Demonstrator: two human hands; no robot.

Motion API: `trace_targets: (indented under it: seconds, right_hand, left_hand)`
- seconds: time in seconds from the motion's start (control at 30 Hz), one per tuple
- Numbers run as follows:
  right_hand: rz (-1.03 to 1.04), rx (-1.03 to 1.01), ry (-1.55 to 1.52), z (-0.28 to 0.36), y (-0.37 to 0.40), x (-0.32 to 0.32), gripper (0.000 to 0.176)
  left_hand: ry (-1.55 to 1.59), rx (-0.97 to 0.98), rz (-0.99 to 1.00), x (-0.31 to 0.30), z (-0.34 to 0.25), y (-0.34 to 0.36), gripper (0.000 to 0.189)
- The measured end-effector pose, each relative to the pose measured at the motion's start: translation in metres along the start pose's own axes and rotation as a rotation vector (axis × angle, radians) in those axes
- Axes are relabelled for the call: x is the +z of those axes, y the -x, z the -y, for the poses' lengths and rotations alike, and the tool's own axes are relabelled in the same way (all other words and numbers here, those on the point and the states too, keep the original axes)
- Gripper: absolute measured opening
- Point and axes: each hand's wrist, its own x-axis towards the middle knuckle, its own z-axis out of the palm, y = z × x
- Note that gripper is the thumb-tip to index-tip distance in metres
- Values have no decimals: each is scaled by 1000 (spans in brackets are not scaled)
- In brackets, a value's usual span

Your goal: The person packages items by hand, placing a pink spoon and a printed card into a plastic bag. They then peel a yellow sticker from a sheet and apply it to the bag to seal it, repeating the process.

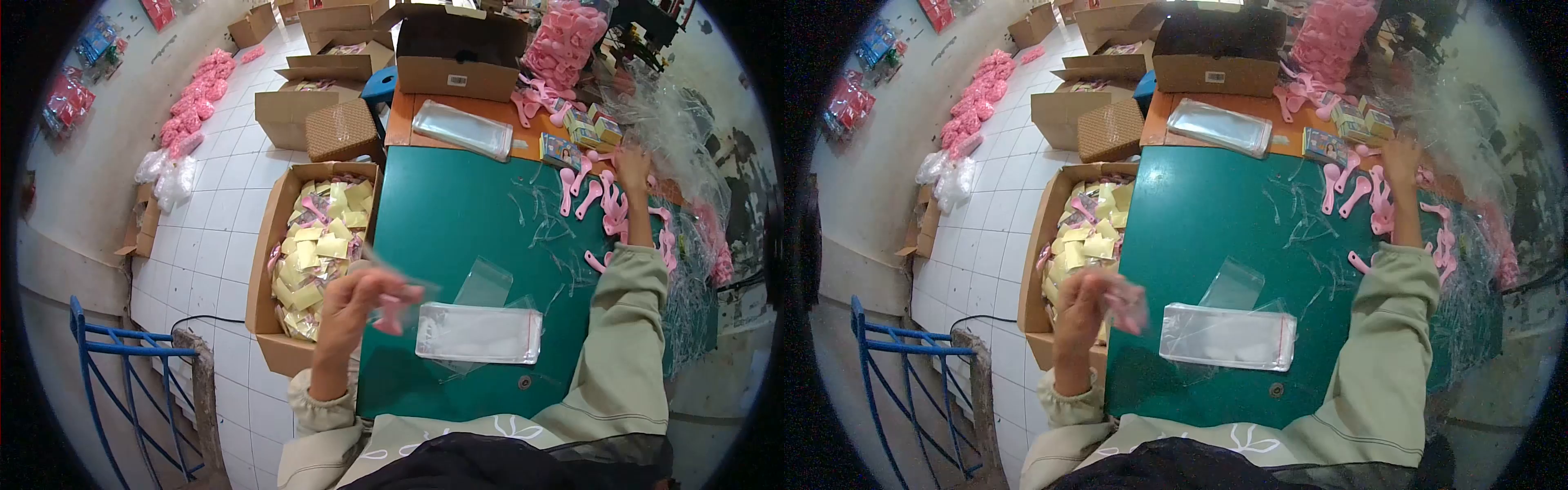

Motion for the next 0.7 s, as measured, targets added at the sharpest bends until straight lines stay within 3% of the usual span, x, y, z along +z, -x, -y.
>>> trace_targets:
  seconds: [0.1,0.23,0.3,0.33,0.43,0.47,0.57,0.7]
  right_hand:
    - [156,133,-714,-13,-29,38,37]
    - [104,137,-669,18,-28,63,35]
    - [42,138,-707,18,-35,89,31]
    - [91,218,-731,19,-36,84,29]
    - [-37,248,-833,26,-26,67,24]
    - [27,221,-834,27,-25,55,19]
    - [-39,109,-1016,25,-26,44,16]
    - [92,-45,-1064,28,-4,-7,19]
  left_hand:
    - [-47,-17,-204,-19,-6,23,42]
    - [-110,-7,-399,-40,-2,49,42]
    - [-44,-39,-405,-40,-6,56,40]
    - [-37,-42,-432,-37,-7,59,38]
    - [-21,-50,-455,-35,-7,62,36]
    - [-15,-54,-452,-35,-7,62,36]
    - [-36,-78,-457,-31,-5,59,38]
    - [-35,-106,-304,-35,1,53,40]
